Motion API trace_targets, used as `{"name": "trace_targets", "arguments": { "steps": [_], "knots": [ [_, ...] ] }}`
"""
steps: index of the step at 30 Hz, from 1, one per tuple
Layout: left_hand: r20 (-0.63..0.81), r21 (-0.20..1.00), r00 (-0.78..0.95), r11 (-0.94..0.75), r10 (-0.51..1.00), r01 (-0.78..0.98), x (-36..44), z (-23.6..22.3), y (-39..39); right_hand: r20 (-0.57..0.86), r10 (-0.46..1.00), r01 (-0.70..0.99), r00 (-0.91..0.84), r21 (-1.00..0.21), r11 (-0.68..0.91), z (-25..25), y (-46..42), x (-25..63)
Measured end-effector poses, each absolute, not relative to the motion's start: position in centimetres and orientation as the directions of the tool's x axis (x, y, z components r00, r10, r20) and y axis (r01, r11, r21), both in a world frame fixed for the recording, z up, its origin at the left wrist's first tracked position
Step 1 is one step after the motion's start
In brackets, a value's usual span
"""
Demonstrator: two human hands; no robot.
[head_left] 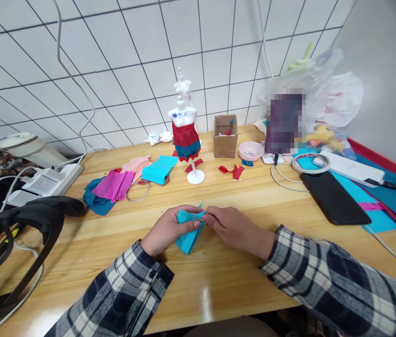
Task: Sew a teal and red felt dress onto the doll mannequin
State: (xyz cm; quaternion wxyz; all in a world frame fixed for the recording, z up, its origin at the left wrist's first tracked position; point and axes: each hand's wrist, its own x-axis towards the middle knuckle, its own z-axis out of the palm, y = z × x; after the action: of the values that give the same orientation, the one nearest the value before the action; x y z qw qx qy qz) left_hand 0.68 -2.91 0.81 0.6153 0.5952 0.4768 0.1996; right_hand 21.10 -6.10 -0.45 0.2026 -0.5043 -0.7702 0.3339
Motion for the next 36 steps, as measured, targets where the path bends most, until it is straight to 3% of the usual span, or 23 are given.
{"name": "trace_targets", "arguments": {
  "steps": [9, 36],
  "knots": [
    [-0.310, 0.912, 0.498, 0.106, 0.810, 0.396, 1.23, 1.42, -3.07, -0.024, 0.907, 0.588, -0.421, -0.768, 0.253, -0.47, -6.21, 20.53],
    [-0.245, 0.893, 0.481, 0.004, 0.842, 0.449, 1.09, 1.44, -3.19, -0.047, 0.896, 0.562, -0.442, -0.793, 0.235, -0.62, -5.97, 21.09]
  ]
}}
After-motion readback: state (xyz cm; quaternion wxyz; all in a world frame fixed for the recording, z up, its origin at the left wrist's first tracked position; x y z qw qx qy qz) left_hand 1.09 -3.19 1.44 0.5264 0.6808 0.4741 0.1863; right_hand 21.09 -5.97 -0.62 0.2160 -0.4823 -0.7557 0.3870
